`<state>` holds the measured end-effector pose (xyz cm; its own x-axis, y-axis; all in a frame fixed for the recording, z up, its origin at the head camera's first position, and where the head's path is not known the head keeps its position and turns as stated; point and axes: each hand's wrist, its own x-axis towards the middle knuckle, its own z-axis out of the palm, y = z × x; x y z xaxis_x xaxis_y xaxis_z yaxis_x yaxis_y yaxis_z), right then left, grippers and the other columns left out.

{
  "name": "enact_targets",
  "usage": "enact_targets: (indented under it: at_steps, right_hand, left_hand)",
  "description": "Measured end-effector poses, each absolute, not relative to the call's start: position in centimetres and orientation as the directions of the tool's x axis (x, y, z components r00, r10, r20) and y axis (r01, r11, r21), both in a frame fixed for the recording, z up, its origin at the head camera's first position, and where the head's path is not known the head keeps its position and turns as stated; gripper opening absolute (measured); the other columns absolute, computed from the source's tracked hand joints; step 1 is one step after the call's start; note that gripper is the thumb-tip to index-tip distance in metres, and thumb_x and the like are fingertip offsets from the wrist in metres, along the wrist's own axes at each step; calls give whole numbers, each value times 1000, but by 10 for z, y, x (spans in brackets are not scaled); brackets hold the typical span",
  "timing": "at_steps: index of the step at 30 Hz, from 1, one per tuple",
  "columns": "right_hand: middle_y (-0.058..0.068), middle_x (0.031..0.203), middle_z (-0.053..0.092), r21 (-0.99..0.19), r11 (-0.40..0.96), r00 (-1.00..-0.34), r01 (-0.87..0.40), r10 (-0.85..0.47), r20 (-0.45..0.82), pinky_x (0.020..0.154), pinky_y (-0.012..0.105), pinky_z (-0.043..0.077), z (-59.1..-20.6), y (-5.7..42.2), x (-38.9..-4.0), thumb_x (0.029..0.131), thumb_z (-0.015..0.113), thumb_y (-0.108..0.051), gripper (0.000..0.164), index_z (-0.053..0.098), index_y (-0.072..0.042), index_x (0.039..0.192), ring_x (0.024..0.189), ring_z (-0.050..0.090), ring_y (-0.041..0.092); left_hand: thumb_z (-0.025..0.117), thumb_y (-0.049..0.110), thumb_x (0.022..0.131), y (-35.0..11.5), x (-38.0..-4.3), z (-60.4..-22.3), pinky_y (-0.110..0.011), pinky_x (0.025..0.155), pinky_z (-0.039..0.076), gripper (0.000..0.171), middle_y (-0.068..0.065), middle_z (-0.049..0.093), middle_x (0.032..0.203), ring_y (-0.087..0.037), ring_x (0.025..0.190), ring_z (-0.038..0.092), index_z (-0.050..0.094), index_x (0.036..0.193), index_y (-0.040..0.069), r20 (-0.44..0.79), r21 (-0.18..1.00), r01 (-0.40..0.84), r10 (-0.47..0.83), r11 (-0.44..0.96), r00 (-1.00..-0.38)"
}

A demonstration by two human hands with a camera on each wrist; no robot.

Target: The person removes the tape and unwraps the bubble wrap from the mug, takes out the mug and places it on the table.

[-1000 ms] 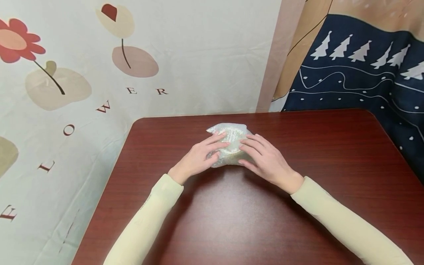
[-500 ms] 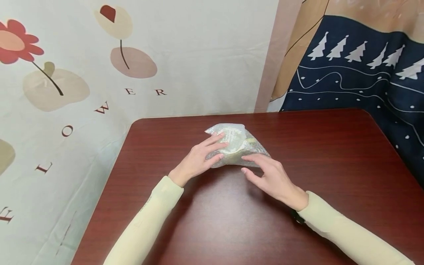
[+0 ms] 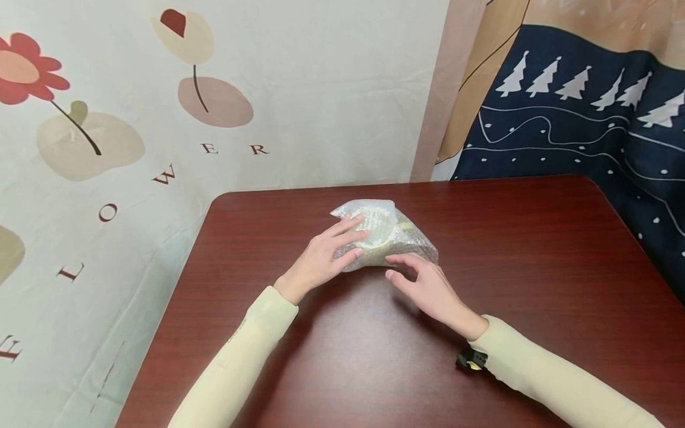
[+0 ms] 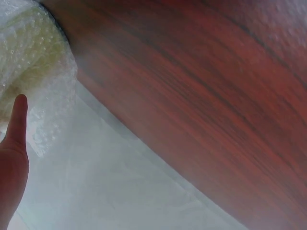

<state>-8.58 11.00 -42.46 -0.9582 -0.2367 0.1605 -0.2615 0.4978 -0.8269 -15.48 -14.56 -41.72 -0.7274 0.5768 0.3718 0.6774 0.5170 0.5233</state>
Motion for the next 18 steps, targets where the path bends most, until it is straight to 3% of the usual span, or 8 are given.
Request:
enact_targets:
  at_steps: [9, 13, 18]
  right_hand:
    - [12, 132, 69, -910, 403, -974, -97, -224, 4, 106, 49, 47, -421, 107, -95, 100, 67, -23, 39, 69, -1, 132, 128, 59, 28]
    - [17, 136, 67, -975, 192, -948, 110, -275, -161, 107, 47, 46, -420, 104, -98, 102, 63, -21, 42, 63, 4, 137, 128, 59, 30]
    - [23, 147, 56, -930, -62, -883, 361, -342, -320, 116, 55, 37, -420, 104, -99, 105, 55, -16, 47, 50, 7, 147, 139, 50, 39]
  left_hand:
    - [70, 29, 101, -144, -152, -417, -43, 117, 39, 39, 0, 48, 159, -29, 147, 43, 69, 138, 17, 369, 514, 666, 562, 541, -740]
    - [69, 29, 101, -145, -152, -418, -42, 116, 40, 39, 0, 47, 159, -28, 148, 42, 69, 138, 17, 367, 519, 665, 563, 537, -741]
    - [69, 28, 101, -146, -153, -418, -43, 116, 40, 39, -1, 47, 159, -29, 147, 43, 68, 139, 16, 369, 516, 672, 570, 531, -734]
